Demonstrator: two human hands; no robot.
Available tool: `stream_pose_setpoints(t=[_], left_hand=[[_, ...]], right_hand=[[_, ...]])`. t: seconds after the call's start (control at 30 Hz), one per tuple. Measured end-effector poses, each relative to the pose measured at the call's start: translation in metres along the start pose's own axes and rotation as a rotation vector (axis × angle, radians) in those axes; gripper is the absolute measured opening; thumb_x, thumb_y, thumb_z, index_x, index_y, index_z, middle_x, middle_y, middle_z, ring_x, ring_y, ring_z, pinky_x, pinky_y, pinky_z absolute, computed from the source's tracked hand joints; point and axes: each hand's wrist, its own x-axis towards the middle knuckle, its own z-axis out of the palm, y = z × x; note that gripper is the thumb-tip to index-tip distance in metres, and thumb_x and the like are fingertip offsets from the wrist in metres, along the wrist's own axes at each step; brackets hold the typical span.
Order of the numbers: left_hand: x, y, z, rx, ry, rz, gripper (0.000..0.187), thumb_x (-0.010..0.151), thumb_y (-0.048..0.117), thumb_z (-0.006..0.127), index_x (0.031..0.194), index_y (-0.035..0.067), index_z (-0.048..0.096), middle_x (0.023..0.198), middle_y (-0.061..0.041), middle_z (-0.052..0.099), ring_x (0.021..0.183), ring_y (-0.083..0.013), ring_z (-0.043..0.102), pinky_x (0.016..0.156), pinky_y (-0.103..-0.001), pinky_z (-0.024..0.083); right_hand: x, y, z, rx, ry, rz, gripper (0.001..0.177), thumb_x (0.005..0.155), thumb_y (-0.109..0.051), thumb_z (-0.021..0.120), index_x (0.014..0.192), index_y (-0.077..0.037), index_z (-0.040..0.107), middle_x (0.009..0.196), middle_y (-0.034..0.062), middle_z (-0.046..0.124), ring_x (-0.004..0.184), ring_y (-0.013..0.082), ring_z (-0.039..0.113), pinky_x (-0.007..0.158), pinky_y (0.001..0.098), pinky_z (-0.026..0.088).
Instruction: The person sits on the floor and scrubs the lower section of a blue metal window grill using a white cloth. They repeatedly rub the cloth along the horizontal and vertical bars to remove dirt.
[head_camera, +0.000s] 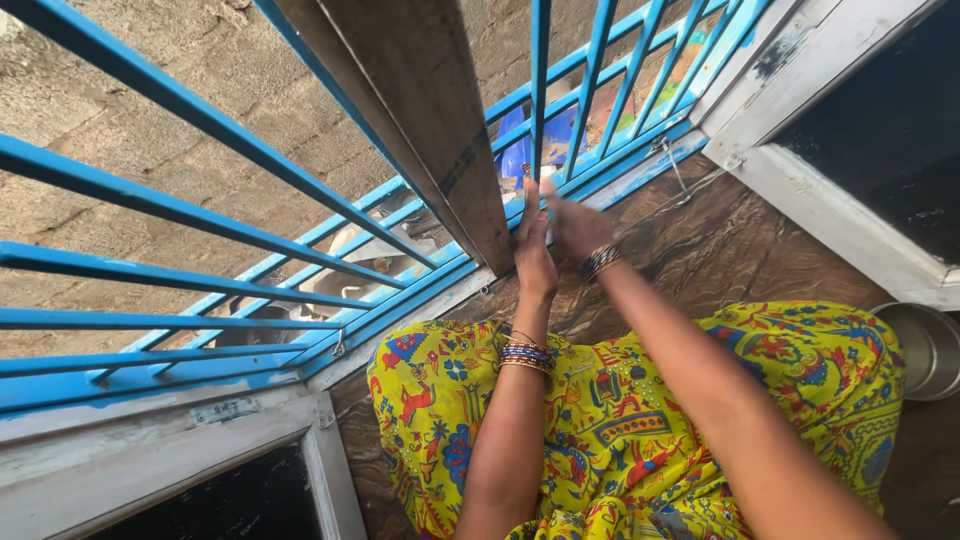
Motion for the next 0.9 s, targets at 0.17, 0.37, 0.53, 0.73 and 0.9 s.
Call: stream_pose_setpoints(t=[0.17, 0.37, 0.53, 0.73, 0.9], left_hand=[[-0.002, 0.008, -0.002, 0.166, -0.004, -0.002, 0.060, 0.105, 0.023, 0.038, 0.159, -0.003, 0.032, 0.169, -0.015, 0.030, 0.159, -0.0255, 0.025, 0.127, -0.037, 0.021], [-0.003, 0.007, -0.002, 0.134, -0.008, -0.012, 0.062, 0.104, 0.024, 0.040, 0.159, -0.003, 0.032, 0.170, -0.016, 0.029, 0.160, -0.0265, 0.024, 0.127, -0.036, 0.021], [-0.003, 0.013, 0.002, 0.154, 0.011, -0.028, 0.063, 0.104, 0.024, 0.041, 0.159, -0.003, 0.031, 0.170, -0.017, 0.029, 0.159, -0.0269, 0.023, 0.126, -0.035, 0.021], [-0.004, 0.026, 0.007, 0.089, 0.020, -0.091, 0.064, 0.102, 0.026, 0.041, 0.159, -0.002, 0.029, 0.170, -0.015, 0.023, 0.159, -0.0261, 0.020, 0.124, -0.038, 0.025], [-0.003, 0.019, 0.006, 0.179, 0.020, -0.007, 0.062, 0.104, 0.023, 0.044, 0.158, -0.005, 0.031, 0.171, -0.019, 0.025, 0.161, -0.0278, 0.019, 0.129, -0.037, 0.015]], right_hand=[[0.003, -0.006, -0.024, -0.168, -0.167, 0.081, 0.067, 0.095, -0.022, 0.057, 0.155, -0.042, 0.036, 0.090, 0.0164, 0.068, 0.072, 0.0388, 0.071, 0.063, 0.0515, 0.057], [0.010, -0.017, -0.011, -0.024, 0.017, 0.124, 0.064, 0.097, -0.023, 0.059, 0.157, -0.032, 0.037, 0.095, 0.0158, 0.071, 0.076, 0.0402, 0.070, 0.067, 0.0533, 0.055], [-0.019, -0.008, -0.015, 0.121, -0.114, 0.162, 0.064, 0.094, -0.018, 0.054, 0.156, -0.032, 0.050, 0.092, 0.0184, 0.072, 0.082, 0.0378, 0.070, 0.071, 0.0501, 0.055], [-0.026, 0.023, -0.028, 0.937, 0.076, 0.439, 0.033, 0.104, -0.020, 0.057, 0.130, -0.010, 0.075, 0.079, 0.0042, 0.066, 0.066, 0.0154, 0.060, 0.062, 0.0358, 0.050], [0.002, 0.026, -0.018, 0.979, 0.349, 0.325, 0.038, 0.103, -0.027, 0.063, 0.136, -0.007, 0.068, 0.091, -0.0004, 0.057, 0.081, 0.0080, 0.056, 0.071, 0.0259, 0.048]])
